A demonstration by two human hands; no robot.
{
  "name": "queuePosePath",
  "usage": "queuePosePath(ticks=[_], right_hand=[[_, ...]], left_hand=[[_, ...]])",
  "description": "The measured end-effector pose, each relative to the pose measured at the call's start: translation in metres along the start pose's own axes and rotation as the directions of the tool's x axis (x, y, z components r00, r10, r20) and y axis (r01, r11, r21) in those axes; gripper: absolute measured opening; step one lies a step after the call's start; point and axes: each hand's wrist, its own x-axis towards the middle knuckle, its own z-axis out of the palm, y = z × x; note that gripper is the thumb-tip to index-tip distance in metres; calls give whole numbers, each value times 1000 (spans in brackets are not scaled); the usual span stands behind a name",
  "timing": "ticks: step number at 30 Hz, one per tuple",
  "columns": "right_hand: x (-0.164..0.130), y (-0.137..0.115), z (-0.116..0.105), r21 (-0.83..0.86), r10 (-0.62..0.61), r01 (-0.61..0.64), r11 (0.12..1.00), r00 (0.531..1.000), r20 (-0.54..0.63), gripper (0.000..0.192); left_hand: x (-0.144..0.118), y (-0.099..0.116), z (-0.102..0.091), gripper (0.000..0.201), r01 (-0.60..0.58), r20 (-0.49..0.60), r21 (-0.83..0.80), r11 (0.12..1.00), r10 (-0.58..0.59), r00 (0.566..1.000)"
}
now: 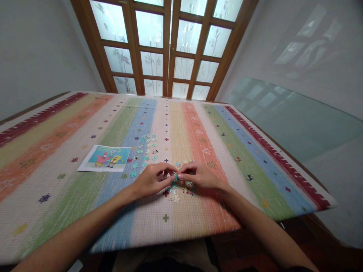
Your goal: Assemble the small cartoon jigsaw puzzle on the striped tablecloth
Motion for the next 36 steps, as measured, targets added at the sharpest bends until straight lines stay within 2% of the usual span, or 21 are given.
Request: queuePosePath(ticks=[4,6,8,11,14,19,22,27,31,36], right_hand=[[0,0,1,24,41,-39,999,996,-76,35],[0,1,0,29,60,-57,998,988,-143,34],[0,2,-3,23,67,-64,998,978,-196,33],[0,5,-7,16,72,-70,997,970,-231,31],[0,6,-8,9,77,-76,997,974,-214,31],[-1,5,-8,-3,77,-78,997,987,-144,30],[-2,5,-9,-5,70,-72,997,989,-133,25],[-2,5,-8,6,74,-74,997,989,-126,24],[-1,6,-7,69,61,-53,996,990,-130,34],[-1,8,-4,178,67,-48,983,993,-102,46]], left_hand=[[3,3,-14,14,28,8,-13,1000,-28,1000],[5,2,-30,14,45,-12,-5,999,-45,999],[5,-3,-49,14,84,-77,49,995,-80,994],[3,-13,-75,16,151,-110,95,984,-140,984],[1,-24,-86,17,166,-8,137,977,-167,986],[-2,-36,-80,16,96,185,227,969,-140,973],[-3,-39,-73,15,40,222,263,964,-101,970],[-4,-41,-69,16,-27,201,336,941,-44,979],[-5,-41,-69,17,-25,202,371,928,-55,978],[-3,-31,-62,19,-50,94,312,949,21,995]])
